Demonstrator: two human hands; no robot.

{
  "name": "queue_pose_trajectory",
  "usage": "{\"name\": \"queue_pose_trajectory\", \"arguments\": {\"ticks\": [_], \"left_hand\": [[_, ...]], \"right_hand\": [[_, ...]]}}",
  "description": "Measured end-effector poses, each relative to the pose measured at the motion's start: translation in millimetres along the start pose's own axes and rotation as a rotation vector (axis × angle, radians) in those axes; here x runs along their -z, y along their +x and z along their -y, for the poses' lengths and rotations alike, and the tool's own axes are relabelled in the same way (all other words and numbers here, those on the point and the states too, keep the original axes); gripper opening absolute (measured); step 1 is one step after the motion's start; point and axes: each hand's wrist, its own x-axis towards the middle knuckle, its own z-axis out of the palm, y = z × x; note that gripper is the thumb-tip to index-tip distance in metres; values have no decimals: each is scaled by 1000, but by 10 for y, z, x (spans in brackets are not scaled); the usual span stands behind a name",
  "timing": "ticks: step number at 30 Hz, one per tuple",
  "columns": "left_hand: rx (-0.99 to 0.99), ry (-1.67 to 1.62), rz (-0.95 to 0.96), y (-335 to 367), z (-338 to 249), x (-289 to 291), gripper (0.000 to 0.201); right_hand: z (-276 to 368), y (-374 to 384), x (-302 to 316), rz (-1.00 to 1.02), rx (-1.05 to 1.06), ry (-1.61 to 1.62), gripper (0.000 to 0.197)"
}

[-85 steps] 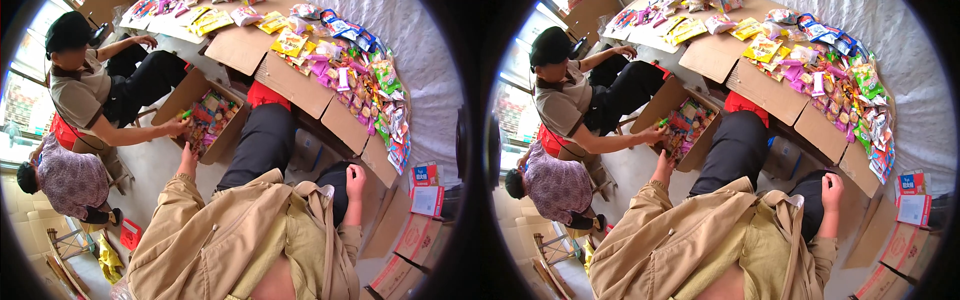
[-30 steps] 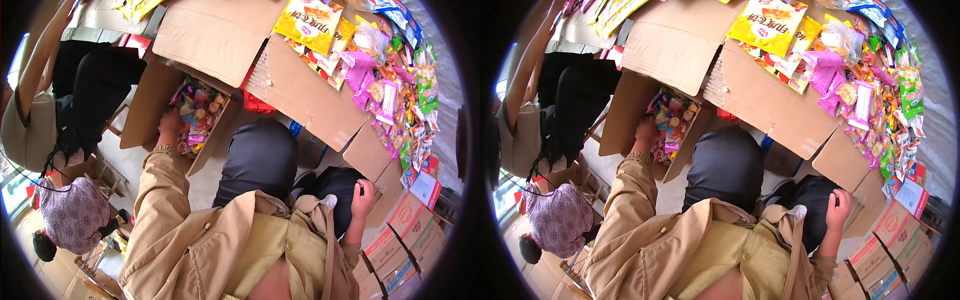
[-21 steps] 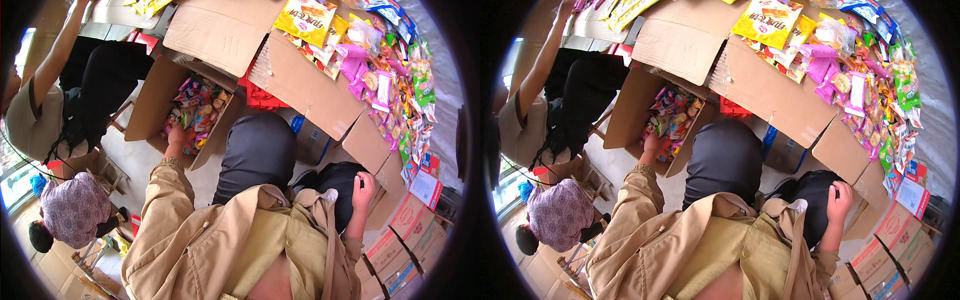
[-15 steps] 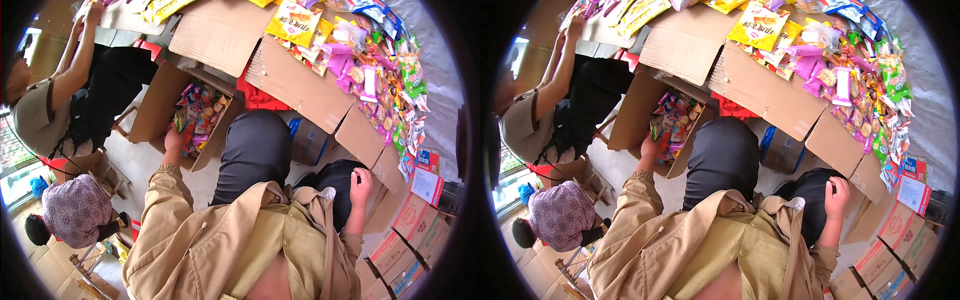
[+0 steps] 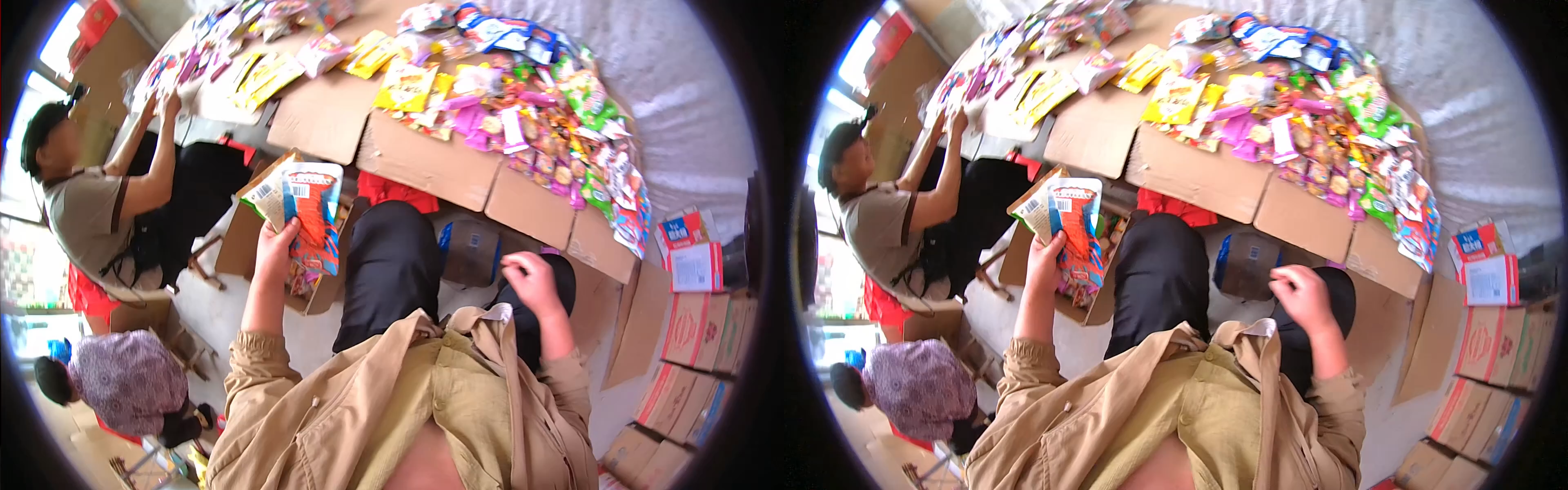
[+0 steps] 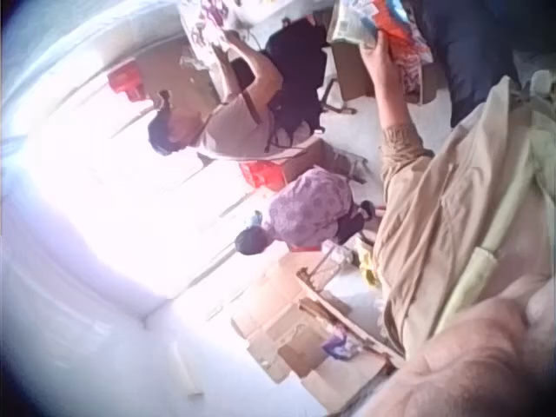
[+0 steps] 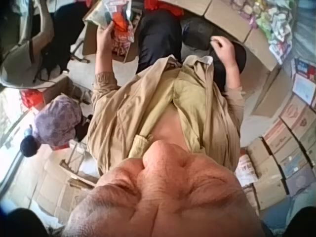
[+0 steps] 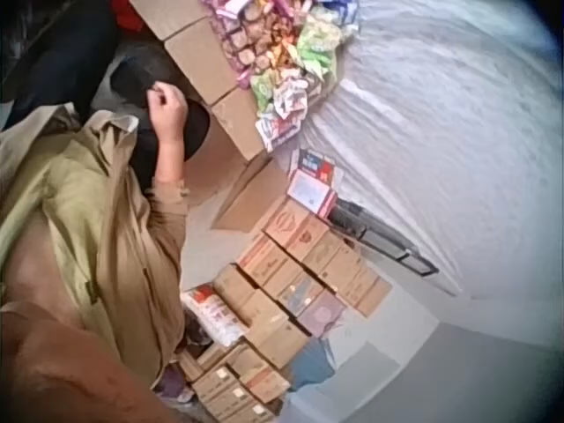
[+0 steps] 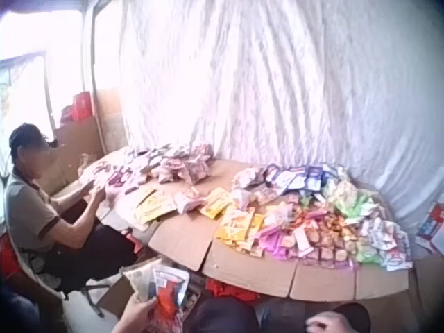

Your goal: The person sorts various packaged snacks on cardboard surfaces, picking up individual snack bags and packages by hand, arranging them on the table, and handling snack packets from a cardboard box on the floor.

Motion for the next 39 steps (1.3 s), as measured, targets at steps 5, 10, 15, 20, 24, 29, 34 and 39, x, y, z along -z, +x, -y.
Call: {"name": "queue_pose_trajectory", "arguments": {"ticks": [5,10,15,20,24,29,34,39], "left_hand": [[-37,-1,293,-363,-29,-1187,30],[34,247,317,-564,467,-1538,28],[93,-84,363,-604,528,-1807,43],[48,-3,413,-233,766,-1571,39],[127,-117,432,-188,747,-1610,37],[83,7,399,-178,742,-1657,41],[123,7,395,-154,776,-1689,42],[150,30,378,-208,795,-1789,42]], "right_hand": [[664,173,-333,267,126,400,54],[785,178,-634,-84,287,582,51],[406,-40,-417,-48,30,777,35],[-127,-189,347,-286,-171,600,13],[-1077,-472,929,-969,-253,639,22],[-1653,-883,1729,-1213,-324,661,59],[-2187,-916,2269,-1174,-455,366,65],[-2203,-612,2810,-948,-507,464,66]]}}
